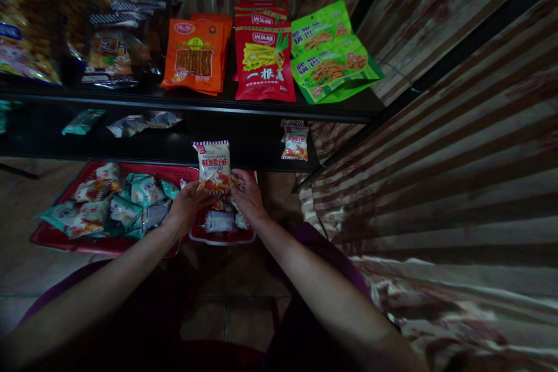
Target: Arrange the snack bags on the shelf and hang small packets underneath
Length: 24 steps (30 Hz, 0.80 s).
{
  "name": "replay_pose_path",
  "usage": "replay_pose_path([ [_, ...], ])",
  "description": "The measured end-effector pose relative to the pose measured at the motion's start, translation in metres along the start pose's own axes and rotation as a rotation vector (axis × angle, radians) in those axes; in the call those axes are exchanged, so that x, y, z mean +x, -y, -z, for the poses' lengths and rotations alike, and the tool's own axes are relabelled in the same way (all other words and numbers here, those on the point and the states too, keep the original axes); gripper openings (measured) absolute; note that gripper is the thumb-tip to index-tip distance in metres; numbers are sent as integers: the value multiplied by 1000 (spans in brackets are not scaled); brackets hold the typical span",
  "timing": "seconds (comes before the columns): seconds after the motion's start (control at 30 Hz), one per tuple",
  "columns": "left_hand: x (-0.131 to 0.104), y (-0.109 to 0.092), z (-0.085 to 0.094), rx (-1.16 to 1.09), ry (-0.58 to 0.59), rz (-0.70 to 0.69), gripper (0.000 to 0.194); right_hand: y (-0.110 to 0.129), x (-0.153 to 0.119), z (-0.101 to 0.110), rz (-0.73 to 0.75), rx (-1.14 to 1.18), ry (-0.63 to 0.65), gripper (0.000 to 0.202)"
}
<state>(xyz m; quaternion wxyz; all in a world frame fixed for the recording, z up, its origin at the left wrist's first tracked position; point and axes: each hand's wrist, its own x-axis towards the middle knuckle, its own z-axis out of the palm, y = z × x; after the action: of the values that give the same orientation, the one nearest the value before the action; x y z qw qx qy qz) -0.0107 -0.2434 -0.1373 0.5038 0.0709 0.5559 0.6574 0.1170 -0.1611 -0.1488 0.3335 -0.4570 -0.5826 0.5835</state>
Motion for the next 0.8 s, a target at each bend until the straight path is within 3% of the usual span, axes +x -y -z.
replay_pose_path([
  [0.13, 4, 8, -4, 211, -9, -168, 24, 2, -5, -9, -75, 54, 42, 42],
  [0.3, 4, 14, 0, 801, -49, -589, 31, 15, -15, -22, -209, 354, 169, 52],
  [0.4, -3, 16, -1, 962, 17, -743, 39, 21, -18, -25, -200, 488, 208, 47],
  [0.5, -13, 15, -6, 959, 93, -740, 42, 18, -15, -25, -266, 587, 147, 46],
  [0.67, -20, 2, -10, 637, 189, -628, 34, 14, -9, -17, -386, 617, 53, 37],
  [0.73, -16, -7, -8, 517, 137, -594, 29, 16, -10, -12, -396, 617, 87, 35],
  [0.8, -7, -19, -4, 398, 8, -525, 22, 19, -12, -7, -416, 631, 147, 37],
])
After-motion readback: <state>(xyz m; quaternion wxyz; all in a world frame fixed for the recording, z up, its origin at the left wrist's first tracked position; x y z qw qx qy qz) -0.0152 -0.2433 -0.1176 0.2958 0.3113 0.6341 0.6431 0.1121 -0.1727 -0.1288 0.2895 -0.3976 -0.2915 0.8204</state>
